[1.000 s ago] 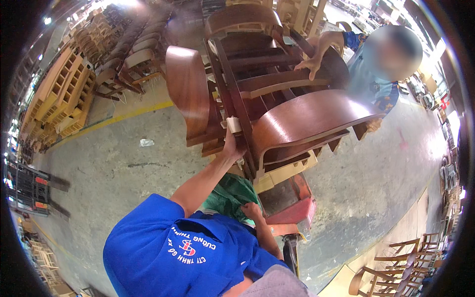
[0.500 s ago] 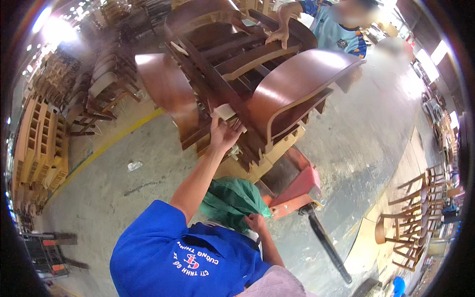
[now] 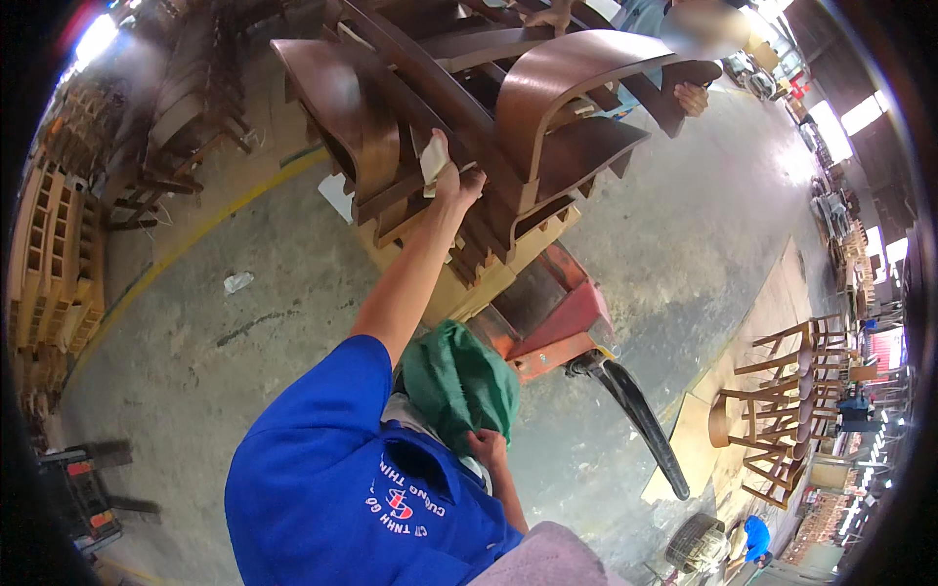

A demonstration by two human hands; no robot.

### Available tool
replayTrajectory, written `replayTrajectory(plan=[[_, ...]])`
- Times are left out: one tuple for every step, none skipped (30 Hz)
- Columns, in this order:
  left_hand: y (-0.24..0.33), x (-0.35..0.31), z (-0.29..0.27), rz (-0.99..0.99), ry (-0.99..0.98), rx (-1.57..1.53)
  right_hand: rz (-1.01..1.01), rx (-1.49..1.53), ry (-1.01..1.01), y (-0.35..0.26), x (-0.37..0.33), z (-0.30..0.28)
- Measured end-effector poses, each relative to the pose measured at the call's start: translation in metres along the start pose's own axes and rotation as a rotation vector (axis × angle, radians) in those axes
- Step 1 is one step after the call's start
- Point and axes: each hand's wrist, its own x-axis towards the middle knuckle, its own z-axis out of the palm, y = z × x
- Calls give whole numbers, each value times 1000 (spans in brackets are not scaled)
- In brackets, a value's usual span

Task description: The person wraps wooden chairs with protective foam and places them on a pallet. They retrieve foam pieces from a green bag, wrap each chair individually, and stack the wrapped chairs on a pallet using a pallet jack.

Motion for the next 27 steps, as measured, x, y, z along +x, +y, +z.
replayTrajectory(plan=[[1, -3, -3, -56, 108, 23, 14, 14, -5, 8, -4, -4], [3, -8, -7, -86, 188, 32, 62, -11, 10, 15, -8, -7], [7, -12, -11, -102, 274, 49, 76, -12, -14, 21, -10, -9], [12, -18, -17, -131, 345, 59, 19, -8, -25, 25, -12, -10], [21, -25, -23, -145, 378, 155, -3, -46, -22, 29, -12, -12], [31, -32, -30, -172, 396, 244, 20, -121, -42, 31, -12, -12], [44, -39, -37, -219, 438, 315, -34, -61, -26, 32, -11, -14], [59, -45, -43, -287, 335, 458, -49, -46, -13, 32, -9, -13], [77, -50, -47, -374, 252, 582, -33, -62, -8, 33, -7, -15], [92, -55, -51, -445, 230, 724, 19, -112, -23, 33, -5, -16], [106, -59, -53, -561, 202, 833, 19, -75, 17, 33, -3, -17], [117, -66, -55, -600, 149, 886, 37, -71, 24, 34, -2, -18], [128, -72, -55, -622, 105, 953, -6, -51, 29, 35, -1, -18], [136, -80, -54, -638, 55, 1025, -4, -84, 39, 36, -1, -19], [143, -87, -52, -627, 74, 963, -30, -68, 50, 37, 0, -19], [149, -97, -50, -606, 136, 832, -24, -82, 54, 38, -1, -18], [156, -102, -46, -587, 140, 689, -44, -94, 77, 37, 0, -17], [160, -108, -43, -563, 150, 548, 3, -87, 48, 36, -1, -15], [163, -113, -39, -501, 211, 368, 32, -83, 31, 33, -1, -14], [167, -116, -36, -475, 187, 220, 115, -113, 6, 29, -1, -13], [168, -117, -33, -430, 213, 95, 90, -99, 14, 24, 1, -12], [170, -117, -30, -399, 201, -43, 29, -74, 56, 17, 4, -13], [170, -118, -29, -369, 175, -92, 4, -76, 71, 9, 7, -15], [171, -118, -28, -332, 227, -117, 17, -104, 80, 0, 11, -19], [172, -118, -28, -333, 232, -157, -31, -40, 135, -9, 14, -24], [172, -118, -29, -337, 272, -206, -57, 28, 179, -20, 18, -32], [174, -118, -30, -368, 266, -182, -117, 18, 237, -31, 23, -41]])
